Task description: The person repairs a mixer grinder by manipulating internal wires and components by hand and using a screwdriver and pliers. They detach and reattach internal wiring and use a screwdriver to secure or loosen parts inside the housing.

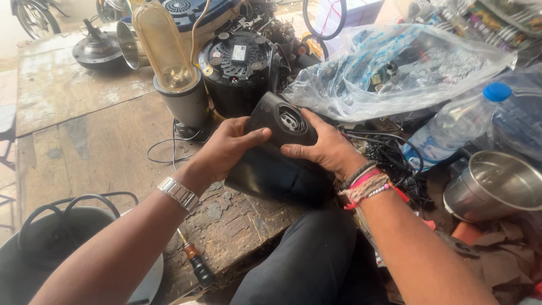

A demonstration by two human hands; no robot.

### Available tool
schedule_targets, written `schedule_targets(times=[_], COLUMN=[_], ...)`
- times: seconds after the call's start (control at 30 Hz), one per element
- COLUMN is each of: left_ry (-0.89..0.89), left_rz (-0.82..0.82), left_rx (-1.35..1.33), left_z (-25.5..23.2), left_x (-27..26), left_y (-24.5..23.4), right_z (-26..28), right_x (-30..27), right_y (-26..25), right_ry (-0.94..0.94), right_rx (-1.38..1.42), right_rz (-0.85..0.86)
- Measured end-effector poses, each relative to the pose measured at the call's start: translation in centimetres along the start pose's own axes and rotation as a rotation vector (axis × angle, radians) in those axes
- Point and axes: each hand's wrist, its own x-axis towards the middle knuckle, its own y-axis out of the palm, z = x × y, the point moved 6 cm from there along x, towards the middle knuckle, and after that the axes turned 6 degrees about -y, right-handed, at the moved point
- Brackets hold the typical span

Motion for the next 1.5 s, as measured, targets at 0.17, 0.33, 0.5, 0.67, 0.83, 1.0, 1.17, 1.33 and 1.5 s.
schedule_targets(times=[0.17, 0.33, 0.5, 0.67, 0.83, 1.0, 1.17, 1.33, 1.5], left_ry=[0.069, 0.034, -0.186, 0.005, 0.038, 0.102, 0.325, 0.434, 0.409], left_rz=[-0.041, 0.047, -0.027, -0.637, -1.015, -1.046, -0.709, -0.385, -0.285], left_rx=[0.036, -0.052, -0.168, 0.893, 1.029, 1.081, 1.112, 0.994, 1.078], left_z=[-0.2, -0.3, 0.1, -3.6, -5.2, -4.6, -5.9, -5.6, -5.6], left_x=[-0.4, -0.3, -0.7, -0.2, 1.4, 2.3, 1.7, 1.9, 4.0], left_y=[-0.1, 0.1, -1.0, -1.7, 1.0, 1.7, -1.4, -3.7, -1.9], right_z=[1.0, 0.4, -0.5, -1.1, -0.4, 0.1, 0.0, 0.2, 2.6], right_x=[-0.2, -0.4, -0.9, -1.0, -2.1, -4.9, -8.1, -4.2, 4.5], right_y=[0.8, 0.7, 1.6, 2.2, 3.4, 4.8, 3.9, 0.5, -1.1], right_ry=[-0.016, -0.033, -0.051, -0.08, 0.076, 0.071, -0.129, -0.274, -0.339], right_rx=[-0.057, 0.048, 0.01, -0.333, -0.403, -0.43, -0.001, -0.106, -0.477], right_rz=[-0.032, 0.035, -0.032, -0.141, -0.22, -0.263, -0.211, -0.302, 0.33])
